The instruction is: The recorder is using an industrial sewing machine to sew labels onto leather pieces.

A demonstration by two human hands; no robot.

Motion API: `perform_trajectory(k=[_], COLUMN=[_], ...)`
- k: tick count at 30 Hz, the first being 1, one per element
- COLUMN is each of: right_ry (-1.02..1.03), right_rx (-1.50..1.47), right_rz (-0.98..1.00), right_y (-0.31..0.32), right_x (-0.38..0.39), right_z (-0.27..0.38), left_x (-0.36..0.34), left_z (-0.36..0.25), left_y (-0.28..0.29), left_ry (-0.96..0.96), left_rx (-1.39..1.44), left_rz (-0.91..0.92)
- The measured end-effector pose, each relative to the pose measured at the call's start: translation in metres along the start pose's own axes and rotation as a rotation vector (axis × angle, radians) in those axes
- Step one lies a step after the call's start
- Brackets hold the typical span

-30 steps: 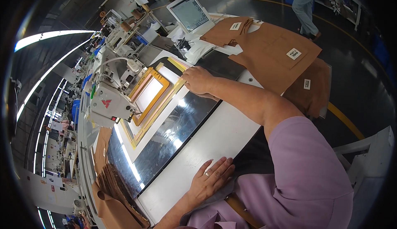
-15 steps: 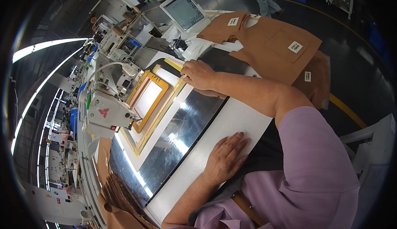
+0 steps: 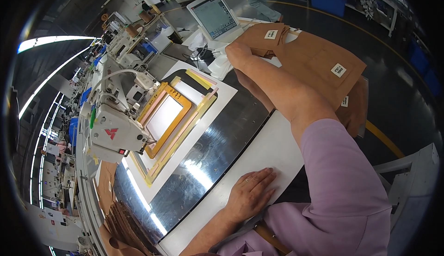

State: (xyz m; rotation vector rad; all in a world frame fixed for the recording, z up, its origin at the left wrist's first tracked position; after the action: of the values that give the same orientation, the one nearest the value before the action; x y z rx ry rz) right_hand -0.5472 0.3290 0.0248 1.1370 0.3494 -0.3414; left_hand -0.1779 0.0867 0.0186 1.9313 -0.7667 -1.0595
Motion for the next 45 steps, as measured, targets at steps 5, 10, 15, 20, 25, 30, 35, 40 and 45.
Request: perform_trajectory(k=[5, 10, 15, 20, 25, 30, 35, 40, 45], right_ry=[0.038, -0.083, 0.069, 0.506, 0.793, 0.913, 0.875, 0.727, 0.55], right_rx=[0.058, -0.314, -0.585, -0.77, -0.864, -0.843, -0.819, -0.793, -0.856], right_rz=[-0.042, -0.033, -0.22, -0.046, 0.138, 0.259, 0.259, 0.694, 0.726], right_y=[0.002, 0.018, 0.042, 0.071, 0.039, 0.021, 0.006, -0.013, -0.015], right_x=[-0.006, -0.009, 0.025, 0.098, 0.164, 0.19, 0.175, 0.162, 0.137], right_z=[0.004, -0.021, 0.015, 0.144, 0.22, 0.258, 0.256, 0.264, 0.234], left_x=[0.0, 0.0, -0.002, 0.005, 0.036, 0.066, 0.079, 0.08, 0.089], left_z=[0.003, 0.003, 0.005, 0.042, 0.149, 0.187, 0.198, 0.203, 0.206], left_y=[0.0, -0.001, 0.009, 0.063, 0.093, 0.106, 0.102, 0.114, 0.12], left_ry=[0.002, -0.032, 0.007, 0.474, 0.996, 0.994, 1.028, 1.038, 1.079], left_rx=[-0.006, 0.001, 0.016, 0.124, 0.496, 0.731, 0.588, 0.568, 0.487], left_rz=[-0.009, -0.042, -0.083, -0.506, -0.745, -0.755, -0.755, -0.8, -0.431])
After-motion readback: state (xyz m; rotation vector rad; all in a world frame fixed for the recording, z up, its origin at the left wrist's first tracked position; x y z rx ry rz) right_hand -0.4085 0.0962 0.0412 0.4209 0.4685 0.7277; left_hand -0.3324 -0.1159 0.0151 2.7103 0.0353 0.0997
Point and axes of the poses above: each hand's wrist, its own x-axis away from the middle knuckle, its own y-axis out of the back of the hand, z = x × y, the point moved 6 cm from there along -x, towards the middle knuckle, and after that the axes turned 12 degrees about -x, right-handed, at the moved point
